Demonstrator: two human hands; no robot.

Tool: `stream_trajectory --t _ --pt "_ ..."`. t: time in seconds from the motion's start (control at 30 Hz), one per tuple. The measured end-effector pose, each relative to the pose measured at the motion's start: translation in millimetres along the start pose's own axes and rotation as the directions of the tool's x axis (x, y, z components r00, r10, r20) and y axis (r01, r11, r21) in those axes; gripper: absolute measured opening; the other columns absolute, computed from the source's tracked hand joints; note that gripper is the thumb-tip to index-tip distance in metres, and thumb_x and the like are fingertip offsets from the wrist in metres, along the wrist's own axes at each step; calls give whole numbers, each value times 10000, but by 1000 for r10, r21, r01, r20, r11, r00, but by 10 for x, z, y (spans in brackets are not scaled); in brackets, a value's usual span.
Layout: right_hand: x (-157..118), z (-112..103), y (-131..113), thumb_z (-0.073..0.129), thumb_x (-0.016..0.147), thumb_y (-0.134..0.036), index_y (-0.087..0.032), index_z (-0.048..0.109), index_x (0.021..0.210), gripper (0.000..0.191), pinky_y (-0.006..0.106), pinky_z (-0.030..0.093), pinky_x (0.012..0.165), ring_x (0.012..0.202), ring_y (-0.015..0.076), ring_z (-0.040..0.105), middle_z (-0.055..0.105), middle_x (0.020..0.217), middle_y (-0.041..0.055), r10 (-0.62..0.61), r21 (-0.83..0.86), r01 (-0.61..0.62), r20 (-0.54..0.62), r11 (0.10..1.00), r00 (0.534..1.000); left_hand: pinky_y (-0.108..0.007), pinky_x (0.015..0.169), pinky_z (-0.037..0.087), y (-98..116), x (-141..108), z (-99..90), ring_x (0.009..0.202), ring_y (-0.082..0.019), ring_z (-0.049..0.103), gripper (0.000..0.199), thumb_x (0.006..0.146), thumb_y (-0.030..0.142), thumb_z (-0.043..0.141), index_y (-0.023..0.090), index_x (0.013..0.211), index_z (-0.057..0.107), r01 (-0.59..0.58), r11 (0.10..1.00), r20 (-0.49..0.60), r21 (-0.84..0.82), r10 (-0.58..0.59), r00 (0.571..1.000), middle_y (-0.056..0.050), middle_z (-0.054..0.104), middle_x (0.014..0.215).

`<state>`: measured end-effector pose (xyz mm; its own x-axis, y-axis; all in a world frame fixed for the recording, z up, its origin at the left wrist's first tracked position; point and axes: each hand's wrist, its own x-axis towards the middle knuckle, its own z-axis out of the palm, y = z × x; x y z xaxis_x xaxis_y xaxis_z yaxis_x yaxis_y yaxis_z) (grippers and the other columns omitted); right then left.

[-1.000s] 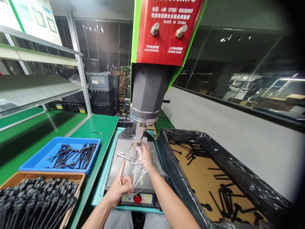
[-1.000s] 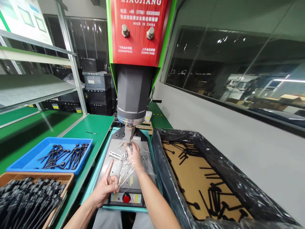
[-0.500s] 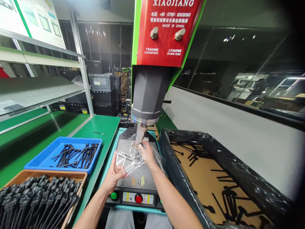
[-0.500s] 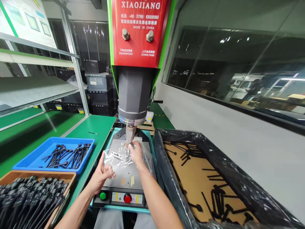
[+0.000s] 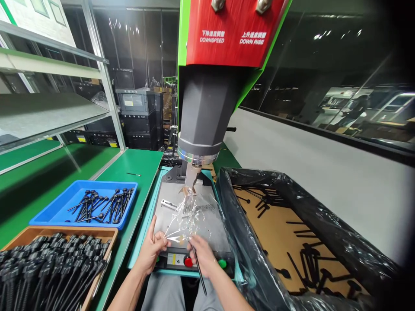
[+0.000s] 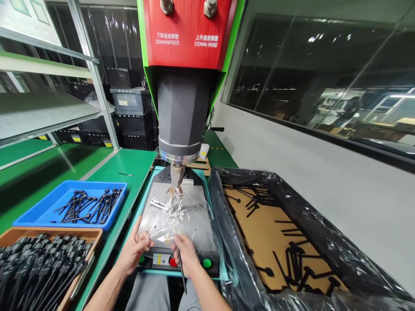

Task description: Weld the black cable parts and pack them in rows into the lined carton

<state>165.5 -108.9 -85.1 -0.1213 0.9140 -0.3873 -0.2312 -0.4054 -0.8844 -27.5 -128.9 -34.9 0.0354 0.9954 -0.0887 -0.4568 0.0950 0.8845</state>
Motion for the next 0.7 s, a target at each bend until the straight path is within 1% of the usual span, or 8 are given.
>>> stream_trajectory --t 0.13,0.2,0.3,0.37,0.4,0.47,0.57,0.7 --pt "-452 -130 256 636 734 -555 -147 576 1004 493 161 225 318 354 40 370 594 662 -17 151 -181 -112 215 977 965 -233 575 426 -92 22 -131 675 -146 603 941 714 309 759 214 1467 202 10 991 -57 131 -2 998 15 587 737" --pt "-667 -171 257 638 754 -498 -141 593 1040 460 169 280 356 393 51 414 619 691 2 173 -231 -110 270 967 947 -254 654 462 -133 8 -217 735 -148 606 895 692 344 771 214 1435 288 2 977 -161 213 33 986 -6 609 815" --pt "-895 -165 118 654 767 -429 -165 603 1069 404 224 436 530 550 96 543 653 795 28 79 -174 -23 321 985 944 -292 819 472 -153 -95 -290 929 -175 596 734 699 357 754 231 1347 432 -39 916 -388 399 207 898 -56 607 1032" --pt "-953 -117 -25 675 765 -405 -184 599 1058 375 289 483 710 733 148 606 662 876 45 -84 -97 121 318 988 944 -307 890 453 -126 -216 -251 1047 -198 561 590 742 338 713 255 1286 500 -70 851 -433 520 333 838 -73 568 1170" --pt "-956 -84 -98 685 764 -393 -192 595 1043 356 315 479 780 816 169 611 662 908 53 -172 -79 204 298 976 939 -313 910 446 -102 -283 -200 1082 -209 545 518 762 323 693 263 1251 534 -94 821 -407 563 374 833 -74 551 1210" --pt "-927 -11 -221 694 768 -365 -202 586 1012 313 342 466 851 909 192 603 658 954 64 -308 -88 338 251 937 918 -322 914 445 -51 -412 -48 1072 -222 546 384 777 293 675 259 1154 609 -147 785 -294 602 389 873 -75 548 1221" --pt "-866 100 -326 695 780 -329 -206 578 989 269 344 480 857 909 189 606 654 968 62 -405 -107 436 226 894 886 -345 867 463 -4 -544 221 927 -225 582 320 756 266 693 247 1075 675 -161 807 -70 568 242 968 -84 596 1147" --pt "-834 220 -361 699 783 -312 -203 571 985 263 349 506 854 901 183 621 654 962 52 -436 -60 462 245 885 866 -351 858 455 -42 -576 425 873 -236 586 295 731 255 715 238 1026 708 -124 860 115 494 77 990 -75 668 974"
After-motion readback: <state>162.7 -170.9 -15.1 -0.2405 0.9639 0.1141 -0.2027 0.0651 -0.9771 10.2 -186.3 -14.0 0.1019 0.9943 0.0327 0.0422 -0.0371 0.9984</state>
